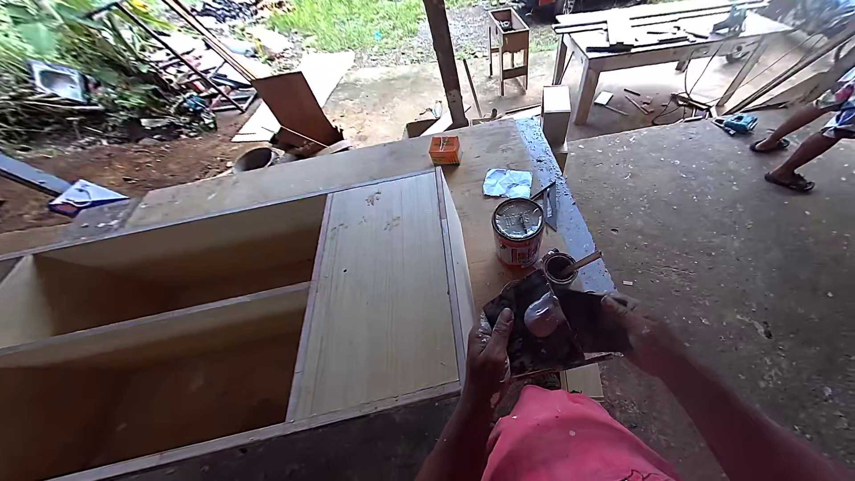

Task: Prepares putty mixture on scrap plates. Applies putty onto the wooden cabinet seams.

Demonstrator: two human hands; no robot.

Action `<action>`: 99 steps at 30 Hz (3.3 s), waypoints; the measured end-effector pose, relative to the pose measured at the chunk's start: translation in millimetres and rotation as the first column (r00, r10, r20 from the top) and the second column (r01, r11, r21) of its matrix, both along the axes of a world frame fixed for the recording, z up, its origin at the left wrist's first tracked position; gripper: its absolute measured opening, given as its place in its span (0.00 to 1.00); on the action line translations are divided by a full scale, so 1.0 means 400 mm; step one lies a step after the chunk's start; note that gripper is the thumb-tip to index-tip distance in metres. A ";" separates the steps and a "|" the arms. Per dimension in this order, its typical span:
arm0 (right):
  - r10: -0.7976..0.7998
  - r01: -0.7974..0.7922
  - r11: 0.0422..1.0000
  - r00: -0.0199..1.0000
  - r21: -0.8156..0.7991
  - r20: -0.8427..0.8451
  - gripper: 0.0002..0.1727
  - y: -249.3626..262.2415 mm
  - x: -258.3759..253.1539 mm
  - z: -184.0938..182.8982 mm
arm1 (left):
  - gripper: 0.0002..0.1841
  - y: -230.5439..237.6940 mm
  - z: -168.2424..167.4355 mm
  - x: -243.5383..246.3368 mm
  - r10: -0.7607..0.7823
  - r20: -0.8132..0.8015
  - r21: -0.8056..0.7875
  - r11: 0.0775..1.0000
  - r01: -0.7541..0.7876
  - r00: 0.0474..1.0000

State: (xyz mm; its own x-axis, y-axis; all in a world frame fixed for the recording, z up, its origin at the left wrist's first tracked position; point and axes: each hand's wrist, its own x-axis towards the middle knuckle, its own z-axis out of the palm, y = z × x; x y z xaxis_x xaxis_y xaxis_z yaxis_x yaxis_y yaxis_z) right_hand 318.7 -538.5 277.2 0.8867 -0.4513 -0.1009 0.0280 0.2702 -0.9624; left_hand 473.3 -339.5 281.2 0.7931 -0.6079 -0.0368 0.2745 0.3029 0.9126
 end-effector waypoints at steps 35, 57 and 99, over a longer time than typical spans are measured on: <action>-0.344 -0.049 0.918 0.392 -0.393 -0.853 0.18 -0.346 -0.050 -0.608 | 0.13 0.018 -0.145 -0.060 0.098 -0.402 0.201 0.979 -0.017 0.911; -0.175 0.376 0.925 0.558 0.060 -0.811 0.24 -0.363 -0.033 -0.723 | 0.15 -0.016 -0.161 -0.115 0.236 -0.445 0.314 0.945 -0.096 0.864; 0.325 -0.031 -0.360 0.933 -0.933 -0.157 0.15 -0.035 0.160 0.213 | 0.13 0.027 -0.019 0.018 -0.008 -0.239 0.058 0.998 0.023 0.971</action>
